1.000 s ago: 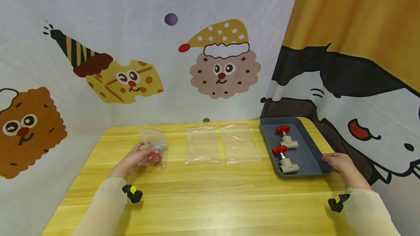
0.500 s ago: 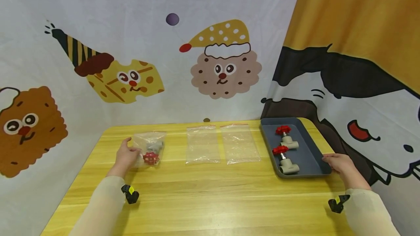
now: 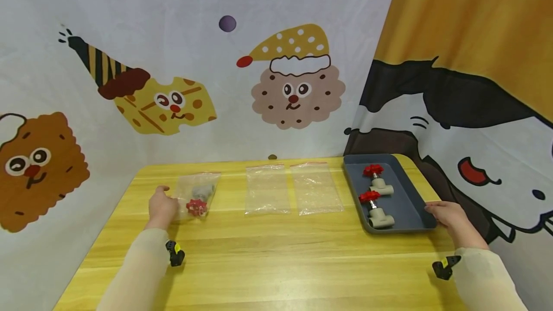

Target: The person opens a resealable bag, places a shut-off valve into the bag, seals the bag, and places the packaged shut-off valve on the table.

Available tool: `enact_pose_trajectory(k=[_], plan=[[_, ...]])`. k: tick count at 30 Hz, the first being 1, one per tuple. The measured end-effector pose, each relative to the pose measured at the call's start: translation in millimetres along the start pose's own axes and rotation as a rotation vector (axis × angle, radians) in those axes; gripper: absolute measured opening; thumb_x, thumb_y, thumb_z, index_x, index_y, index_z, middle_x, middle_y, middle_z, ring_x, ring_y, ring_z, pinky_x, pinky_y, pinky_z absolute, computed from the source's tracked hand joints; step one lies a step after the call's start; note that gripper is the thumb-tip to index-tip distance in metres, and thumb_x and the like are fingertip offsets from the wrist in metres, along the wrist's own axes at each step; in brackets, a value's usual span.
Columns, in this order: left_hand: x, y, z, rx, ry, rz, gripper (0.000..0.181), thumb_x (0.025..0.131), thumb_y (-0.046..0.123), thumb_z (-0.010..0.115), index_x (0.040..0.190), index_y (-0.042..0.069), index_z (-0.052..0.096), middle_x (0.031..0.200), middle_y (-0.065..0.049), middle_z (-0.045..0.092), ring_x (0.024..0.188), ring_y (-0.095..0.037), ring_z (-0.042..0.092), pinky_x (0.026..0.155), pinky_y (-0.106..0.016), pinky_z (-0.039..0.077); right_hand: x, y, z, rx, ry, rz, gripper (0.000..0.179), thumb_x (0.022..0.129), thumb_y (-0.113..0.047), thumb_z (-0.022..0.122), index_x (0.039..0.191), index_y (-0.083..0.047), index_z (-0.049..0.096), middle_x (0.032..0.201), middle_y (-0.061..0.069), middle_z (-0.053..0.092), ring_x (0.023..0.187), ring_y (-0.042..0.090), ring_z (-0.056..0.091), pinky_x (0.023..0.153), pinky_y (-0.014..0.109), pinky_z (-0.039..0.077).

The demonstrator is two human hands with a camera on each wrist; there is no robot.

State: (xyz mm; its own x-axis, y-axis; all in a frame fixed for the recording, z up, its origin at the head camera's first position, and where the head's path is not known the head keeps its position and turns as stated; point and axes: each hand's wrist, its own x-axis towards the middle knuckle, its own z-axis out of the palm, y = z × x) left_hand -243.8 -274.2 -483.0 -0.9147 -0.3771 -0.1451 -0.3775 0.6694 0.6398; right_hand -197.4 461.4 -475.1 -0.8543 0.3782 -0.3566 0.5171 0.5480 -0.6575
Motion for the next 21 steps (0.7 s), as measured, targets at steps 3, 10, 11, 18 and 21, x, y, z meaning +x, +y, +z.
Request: enact_pose_trajectory(k=[3, 10, 11, 18, 21], plan=[[-2.4, 0.0, -2.4, 0.051, -0.016, -0.024, 0.05, 0.091, 0.011, 0.046, 0.138, -0.002, 0.034, 0.109, -0.028, 0.056, 0.082, -0.034, 0.052, 0.065, -0.041, 0.043, -0.1, -0.2, 0.4, 0.004, -0.001, 0.0, 0.045, 0.094, -0.015, 0.053, 0.129, 0.014, 0.046, 0.077, 0.006, 0.047, 0.07, 0.02, 0.045, 0.058, 0.032, 0.041], [-5.5, -0.1, -0.9, 0.076, 0.001, -0.02, 0.041, 0.096, 0.019, 0.044, 0.132, -0.001, 0.043, 0.123, -0.03, 0.051, 0.099, -0.042, 0.052, 0.074, -0.049, 0.045, 0.5, -0.3, 1.8, 0.009, -0.014, 0.003, 0.047, 0.094, -0.014, 0.052, 0.131, 0.014, 0.044, 0.073, 0.005, 0.044, 0.066, 0.018, 0.044, 0.057, 0.032, 0.04], [-5.6, 1.4, 0.2, 0.082, 0.017, 0.001, 0.04, 0.097, 0.021, 0.044, 0.132, 0.0, 0.044, 0.124, -0.03, 0.049, 0.103, -0.044, 0.051, 0.077, -0.051, 0.045, 0.5, -0.5, 1.9, 0.007, -0.014, 0.002, 0.047, 0.094, -0.014, 0.052, 0.131, 0.014, 0.044, 0.074, 0.005, 0.044, 0.066, 0.018, 0.044, 0.057, 0.032, 0.04], [-10.9, 18.7, 6.7, 0.079, 0.022, 0.413, 0.046, 0.097, 0.03, 0.053, 0.133, 0.001, 0.049, 0.137, -0.03, 0.039, 0.126, -0.051, 0.033, 0.102, -0.064, 0.03, 1.1, -1.8, 1.2, 0.011, -0.003, -0.003, 0.046, 0.094, -0.014, 0.052, 0.129, 0.014, 0.046, 0.075, 0.004, 0.046, 0.067, 0.018, 0.045, 0.057, 0.032, 0.04], [-17.2, 25.6, 9.8, 0.068, -0.032, 0.56, 0.049, 0.095, 0.031, 0.057, 0.133, 0.001, 0.049, 0.139, -0.027, 0.04, 0.128, -0.05, 0.033, 0.104, -0.064, 0.028, 1.1, -1.7, 1.0, 0.01, -0.002, -0.006, 0.045, 0.094, -0.014, 0.052, 0.129, 0.014, 0.046, 0.076, 0.004, 0.047, 0.067, 0.017, 0.045, 0.057, 0.031, 0.041]])
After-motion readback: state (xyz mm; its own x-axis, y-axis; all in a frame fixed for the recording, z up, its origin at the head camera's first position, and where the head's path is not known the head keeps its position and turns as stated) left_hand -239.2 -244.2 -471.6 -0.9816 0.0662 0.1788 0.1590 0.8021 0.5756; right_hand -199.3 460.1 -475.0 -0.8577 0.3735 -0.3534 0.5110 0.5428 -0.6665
